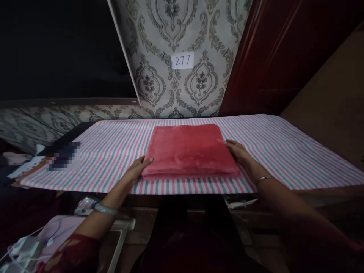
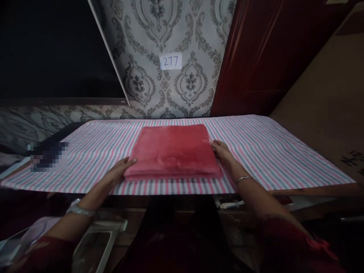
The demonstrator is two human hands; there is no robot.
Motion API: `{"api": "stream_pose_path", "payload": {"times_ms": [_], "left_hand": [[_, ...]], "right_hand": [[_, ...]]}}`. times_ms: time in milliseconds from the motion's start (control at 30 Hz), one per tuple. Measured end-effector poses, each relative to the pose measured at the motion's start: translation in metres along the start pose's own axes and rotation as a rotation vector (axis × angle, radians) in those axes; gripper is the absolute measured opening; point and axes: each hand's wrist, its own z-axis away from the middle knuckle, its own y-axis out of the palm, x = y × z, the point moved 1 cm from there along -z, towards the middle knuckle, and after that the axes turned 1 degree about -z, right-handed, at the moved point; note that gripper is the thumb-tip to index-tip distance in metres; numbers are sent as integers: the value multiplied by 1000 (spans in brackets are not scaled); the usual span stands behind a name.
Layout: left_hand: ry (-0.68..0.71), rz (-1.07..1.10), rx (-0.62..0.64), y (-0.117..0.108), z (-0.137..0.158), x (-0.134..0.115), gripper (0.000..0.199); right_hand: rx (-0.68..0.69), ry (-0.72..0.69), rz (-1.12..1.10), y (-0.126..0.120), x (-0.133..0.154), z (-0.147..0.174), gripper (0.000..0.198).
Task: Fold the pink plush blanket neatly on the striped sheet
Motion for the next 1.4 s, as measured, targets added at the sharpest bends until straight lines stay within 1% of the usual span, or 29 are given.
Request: {"api": "stream_pose_path", "payload": {"times_ms": [33, 100, 167, 200, 267, 367, 400, 467, 533, 567, 633, 700, 800, 900, 1000, 1067, 1100, 1167, 1233, 1267, 1333, 1400], "left_hand": [[-21, 13, 25, 1, 1, 5, 67], [-24, 0, 31, 0, 5, 8, 68], [18, -63, -23, -4, 11, 9, 73], [55, -119, -58, -7, 15, 11, 77], [186, -288, -115, -11, 23, 17, 85], [495, -623, -133, -14, 34, 28, 96], [594, -730, -130, -15, 36, 30, 94], [751, -905, -121, -14, 38, 30, 82], [838, -1020, -87, -13, 35, 26, 70], [861, -1060, -62, -12, 33, 23, 67], [881, -1120, -15, -10, 28, 16, 66], [884, -1170, 14, -8, 23, 10, 64], [881, -1231, -24, -6, 18, 9, 59], [849, -1235, -36, -7, 17, 18, 59], [808, -1134, 51, -14, 21, 25, 59], [773, -1014, 115, -21, 26, 20, 54], [752, -939, 123, -24, 28, 14, 51], [713, -798, 72, -24, 28, -3, 46], [679, -743, -14, -13, 18, -25, 51], [668, -764, -39, -2, 8, -35, 57], [650, -874, -6, 29, -22, -56, 67], [641, -1028, 45, 64, -59, -74, 69]], "right_hand": [[2, 5, -8, -3, -10, 1, 36], [33, -36, -10, -12, -23, 9, 40], [39, -133, 41, -21, -30, 23, 45], [26, -209, 88, -27, -33, 32, 49], [7, -402, 224, -36, -36, 53, 57], [43, -658, 490, -45, -39, 83, 68], [67, -724, 583, -46, -39, 90, 69], [124, -838, 769, -45, -38, 99, 71], [166, -929, 940, -41, -37, 101, 72], [175, -961, 1012, -38, -37, 100, 72], [175, -991, 1113, -32, -38, 97, 73], [165, -1005, 1158, -27, -39, 95, 71], [113, -1027, 1171, -25, -41, 93, 65], [68, -1037, 1150, -28, -45, 93, 65], [153, -1033, 1109, -36, -52, 94, 66], [218, -1049, 1066, -43, -52, 96, 60], [235, -1057, 1041, -45, -49, 97, 56], [231, -1047, 992, -44, -38, 95, 53], [183, -1000, 952, -29, -18, 84, 54], [159, -971, 945, -15, -6, 76, 55], [129, -919, 968, 21, 22, 52, 59], [130, -850, 1057, 62, 47, 24, 61]]}}
